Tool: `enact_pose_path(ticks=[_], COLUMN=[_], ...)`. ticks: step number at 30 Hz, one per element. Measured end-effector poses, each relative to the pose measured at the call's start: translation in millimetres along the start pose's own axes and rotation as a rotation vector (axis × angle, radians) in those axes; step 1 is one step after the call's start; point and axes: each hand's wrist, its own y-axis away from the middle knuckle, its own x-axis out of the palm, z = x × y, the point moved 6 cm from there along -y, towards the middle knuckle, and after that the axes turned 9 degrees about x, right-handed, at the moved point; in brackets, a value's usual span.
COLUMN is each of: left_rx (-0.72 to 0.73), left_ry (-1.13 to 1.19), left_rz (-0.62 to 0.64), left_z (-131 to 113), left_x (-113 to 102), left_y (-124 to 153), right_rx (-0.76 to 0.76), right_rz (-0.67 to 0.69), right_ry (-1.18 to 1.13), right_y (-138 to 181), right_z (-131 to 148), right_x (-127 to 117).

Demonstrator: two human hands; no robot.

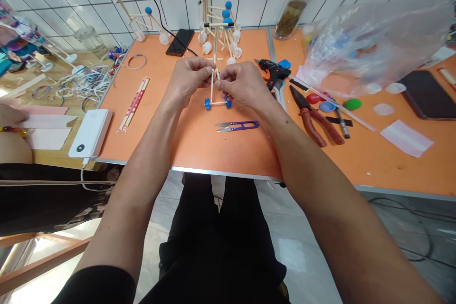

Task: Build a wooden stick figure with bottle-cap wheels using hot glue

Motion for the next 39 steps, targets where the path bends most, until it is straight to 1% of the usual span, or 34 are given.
enact_pose_path(ticks=[5,11,15,25,34,39], left_rx=[0.014,0.050,0.070,0.137,0.208,0.207], left_ry=[0.026,0.055,0.057,0.020,-0.031,-0.035], left_rz=[0.017,0.035,0.038,0.014,0.020,0.011], left_z=[4.1,12.9,14.4,21.7,25.1,23.7], left_x=[-1.2,-1.7,-0.7,2.1,4.4,4.8], left_y=[-1.6,-9.0,-11.2,-17.2,-20.4,-19.4], right_rx=[0.010,0.049,0.063,0.099,0.080,0.075], right_rz=[0.008,0.026,0.011,-0.001,0.000,0.006], right_ry=[-0.003,0.065,0.076,0.082,0.101,0.126], right_y=[0.8,5.7,8.7,8.7,9.5,8.8], right_z=[0.4,7.0,11.1,11.3,13.0,13.7], right_x=[1.6,3.8,3.0,4.3,4.2,4.6])
